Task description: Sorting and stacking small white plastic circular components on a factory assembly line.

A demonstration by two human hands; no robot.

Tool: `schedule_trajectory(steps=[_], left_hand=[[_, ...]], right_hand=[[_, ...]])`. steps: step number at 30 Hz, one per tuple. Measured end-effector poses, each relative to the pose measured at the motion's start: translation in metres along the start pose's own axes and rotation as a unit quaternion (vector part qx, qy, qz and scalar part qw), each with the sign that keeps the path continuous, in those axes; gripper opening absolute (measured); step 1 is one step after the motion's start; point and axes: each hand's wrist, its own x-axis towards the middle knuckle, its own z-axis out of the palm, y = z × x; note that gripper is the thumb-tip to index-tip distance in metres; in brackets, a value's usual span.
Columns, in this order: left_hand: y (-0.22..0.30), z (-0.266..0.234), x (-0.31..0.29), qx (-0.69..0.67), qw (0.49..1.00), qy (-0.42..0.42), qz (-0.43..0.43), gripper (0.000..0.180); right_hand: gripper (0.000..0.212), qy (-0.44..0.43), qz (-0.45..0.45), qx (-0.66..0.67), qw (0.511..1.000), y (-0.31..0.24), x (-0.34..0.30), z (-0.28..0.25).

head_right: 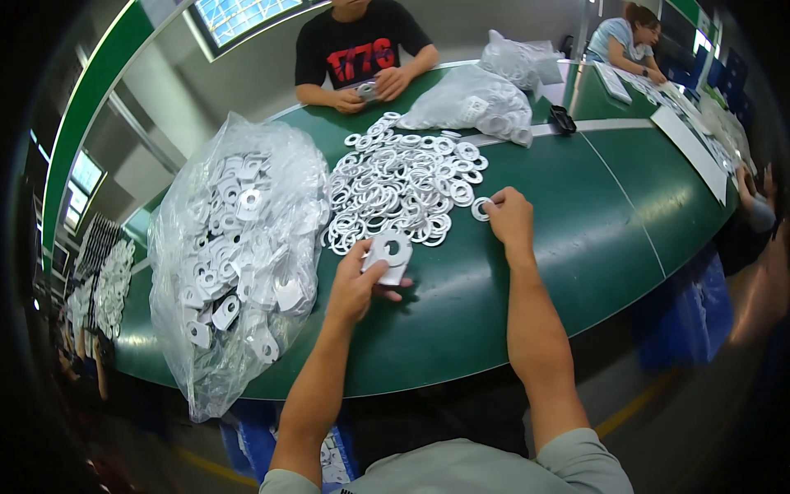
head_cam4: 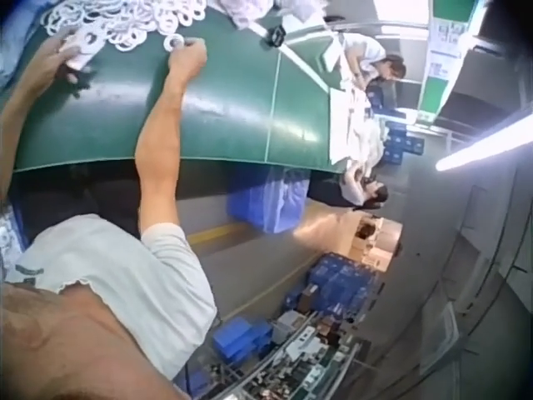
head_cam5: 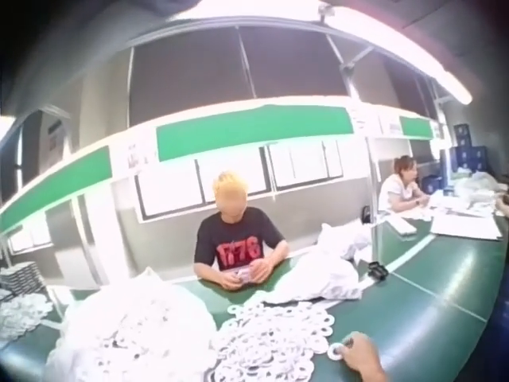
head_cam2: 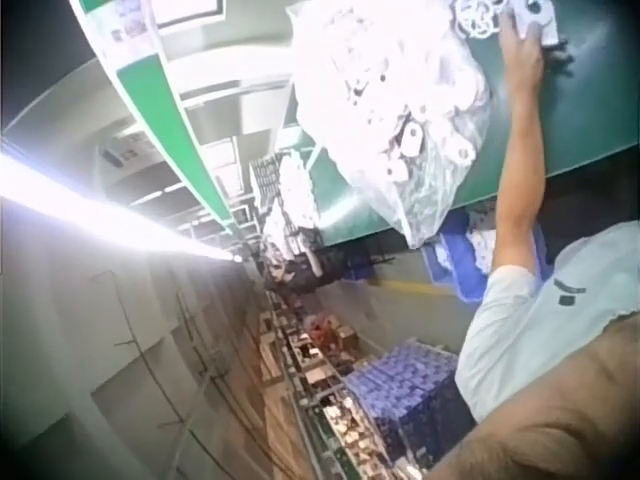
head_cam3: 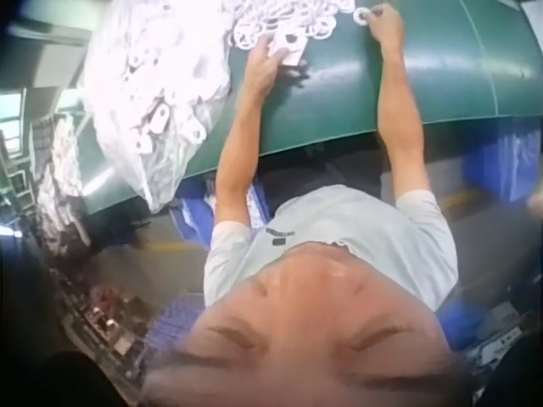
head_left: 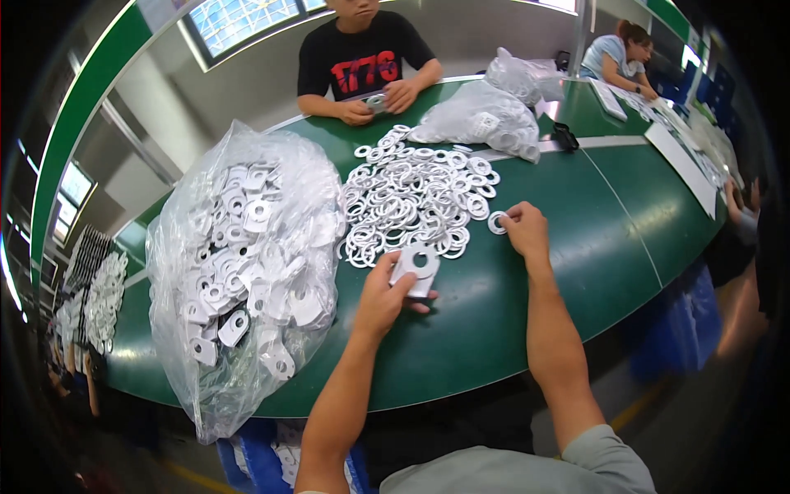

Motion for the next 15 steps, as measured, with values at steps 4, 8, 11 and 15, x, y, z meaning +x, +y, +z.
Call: schedule_trajectory(steps=[4,8,11,15], left_hand=[[-0.014,-0.006,0.003,-0.062,0.996,-0.02,-0.057,0.041],[-0.02,-0.011,0.001,-0.08,0.996,-0.004,-0.045,0.036],[-0.017,-0.014,0.0,0.301,0.947,0.05,0.097,0.031],[-0.03,-0.019,0.004,0.486,0.791,0.119,0.351,0.046]], right_hand=[[0.018,-0.099,0.011,0.264,0.959,-0.05,-0.018,-0.012],[0.018,-0.26,-0.005,0.316,0.912,-0.091,-0.055,-0.002],[0.018,-0.281,0.006,0.353,0.892,-0.098,-0.063,0.005],[0.017,-0.315,0.049,0.39,0.864,-0.095,-0.073,0.022]])
